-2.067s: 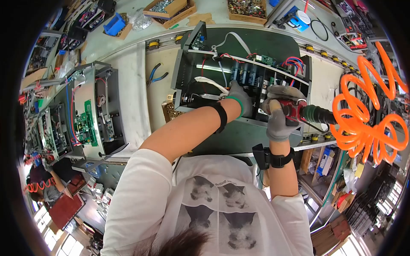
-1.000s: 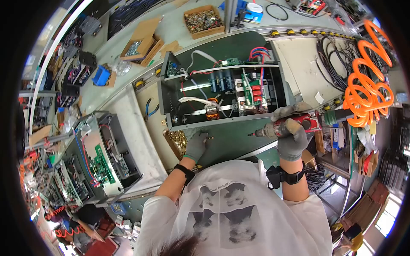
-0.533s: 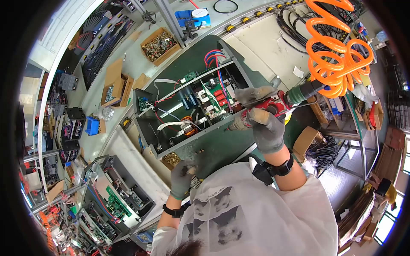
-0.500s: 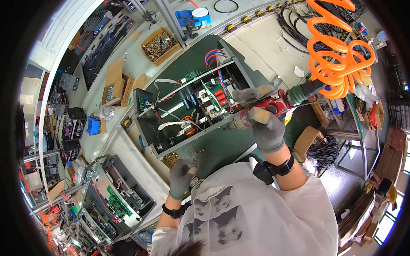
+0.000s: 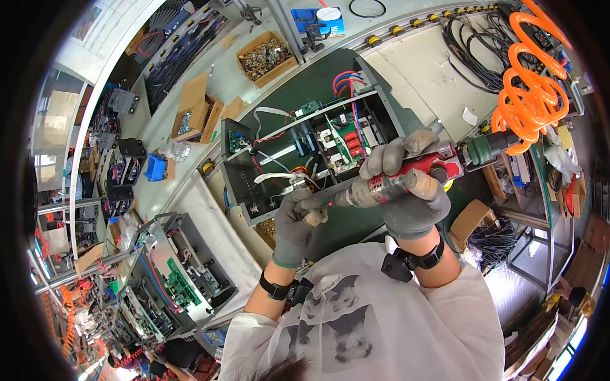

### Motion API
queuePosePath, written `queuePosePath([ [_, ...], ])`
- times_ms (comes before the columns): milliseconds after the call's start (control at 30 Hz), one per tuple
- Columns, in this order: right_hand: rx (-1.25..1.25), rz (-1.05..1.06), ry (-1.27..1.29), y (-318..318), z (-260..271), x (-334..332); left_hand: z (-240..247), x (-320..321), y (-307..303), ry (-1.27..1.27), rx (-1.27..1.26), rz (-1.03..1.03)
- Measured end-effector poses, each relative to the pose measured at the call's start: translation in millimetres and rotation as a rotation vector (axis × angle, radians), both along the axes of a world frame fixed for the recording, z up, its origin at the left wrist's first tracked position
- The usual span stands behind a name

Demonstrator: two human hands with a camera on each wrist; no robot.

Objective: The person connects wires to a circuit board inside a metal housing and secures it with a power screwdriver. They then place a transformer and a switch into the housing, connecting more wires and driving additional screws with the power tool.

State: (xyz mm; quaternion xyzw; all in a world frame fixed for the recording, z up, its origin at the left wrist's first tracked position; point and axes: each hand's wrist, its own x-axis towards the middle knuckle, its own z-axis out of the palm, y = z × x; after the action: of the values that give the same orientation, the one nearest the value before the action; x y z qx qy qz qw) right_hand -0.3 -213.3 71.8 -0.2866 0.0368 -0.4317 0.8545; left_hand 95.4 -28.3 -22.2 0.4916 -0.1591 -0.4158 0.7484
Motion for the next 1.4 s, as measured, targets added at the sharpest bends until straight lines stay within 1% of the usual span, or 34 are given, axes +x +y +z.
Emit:
queuePosePath([
  [33,0.002,0.004,-0.002,0.9,-1.0,0.5,1.8,-0.1,0.4,-0.002,0.002,0.004],
  [100,0.015,0.01,0.012,2.7,-2.9,1.2,8.1,-1.1,0.1,0.129,-0.03,0.016],
  [133,0.017,0.013,0.008,3.8,-3.1,1.1,9.9,-1.1,0.9,0.125,-0.028,0.019],
  [200,0.013,0.015,0.033,4.4,-3.4,1.1,13.3,-1.1,2.4,0.064,0.041,-0.014],
  [333,0.021,0.036,-0.003,3.7,-5.0,1.2,21.9,-5.9,1.1,0.046,0.079,0.01],
  [400,0.03,0.025,-0.008,5.7,-5.0,2.2,21.0,-8.5,-1.0,-0.111,0.075,0.095],
  [433,0.037,0.009,-0.005,7.1,-4.6,2.5,21.1,-6.7,0.4,-0.118,0.078,0.101],
  [500,0.042,0.008,-0.012,8.2,-5.1,2.8,23.6,-2.3,2.6,0.163,0.037,-0.019],
  [533,0.034,0.004,-0.017,8.4,-5.9,3.0,29.1,-0.7,1.5,0.157,0.04,-0.014],
  [600,0.035,0.016,-0.036,9.7,-7.6,3.4,43.1,4.3,-4.5,0.369,0.045,-0.089],
  [633,0.037,0.02,-0.042,9.8,-7.7,3.8,43.6,11.6,-7.1,0.363,0.046,-0.084],
  [700,0.046,-0.008,0.008,8.5,-7.3,3.3,44.7,32.9,-12.8,0.04,0.162,0.09],
  [767,0.031,-0.011,0.003,4.5,-8.1,1.3,31.7,67.6,-8.8,-0.42,0.502,0.303],
  [833,0.036,-0.094,0.063,2.4,-7.4,-0.1,-28.6,117.8,-9.2,-0.552,0.582,0.52],
  [867,0.029,-0.096,0.059,0.9,-8.1,-1.1,-32.1,132.1,-11.5,-0.556,0.584,0.524],
  [933,0.027,-0.108,0.07,0.5,-8.8,-2.1,-30.5,148.4,-16.1,-0.421,0.546,0.289],
  [967,0.024,-0.124,0.084,-0.2,-9.8,-2.7,-30.6,148.6,-16.7,-0.425,0.545,0.286],
  [1033,0.028,-0.115,0.089,-3.2,-14.9,-6.7,-23.0,141.8,-19.5,-0.17,0.415,0.229],
  [1067,0.03,-0.101,0.096,-3.8,-17.6,-8.9,-20.1,140.5,-20.0,-0.217,0.411,0.227],
  [1167,0.074,-0.128,0.139,-2.4,-21.3,-10.7,-45.8,146.5,-12.1,-0.211,0.455,0.216],
  [1200,0.075,-0.121,0.13,-2.7,-23.3,-9.8,-43.0,145.7,-12.2,-0.272,0.444,0.219],
  [1233,0.074,-0.121,0.129,-3.3,-23.1,-8.3,-43.1,146.7,-14.5,-0.273,0.443,0.22],
  [1300,0.09,-0.119,0.158,-0.6,-23.1,-6.9,-40.6,144.8,-17.8,-0.486,0.455,0.17],
  [1333,0.091,-0.113,0.157,-0.3,-24.0,-6.1,-36.7,142.2,-18.3,-0.486,0.458,0.175],
  [1400,0.098,-0.081,0.124,-0.2,-27.6,-4.0,-27.8,137.7,-20.6,-0.351,0.446,0.18],
])
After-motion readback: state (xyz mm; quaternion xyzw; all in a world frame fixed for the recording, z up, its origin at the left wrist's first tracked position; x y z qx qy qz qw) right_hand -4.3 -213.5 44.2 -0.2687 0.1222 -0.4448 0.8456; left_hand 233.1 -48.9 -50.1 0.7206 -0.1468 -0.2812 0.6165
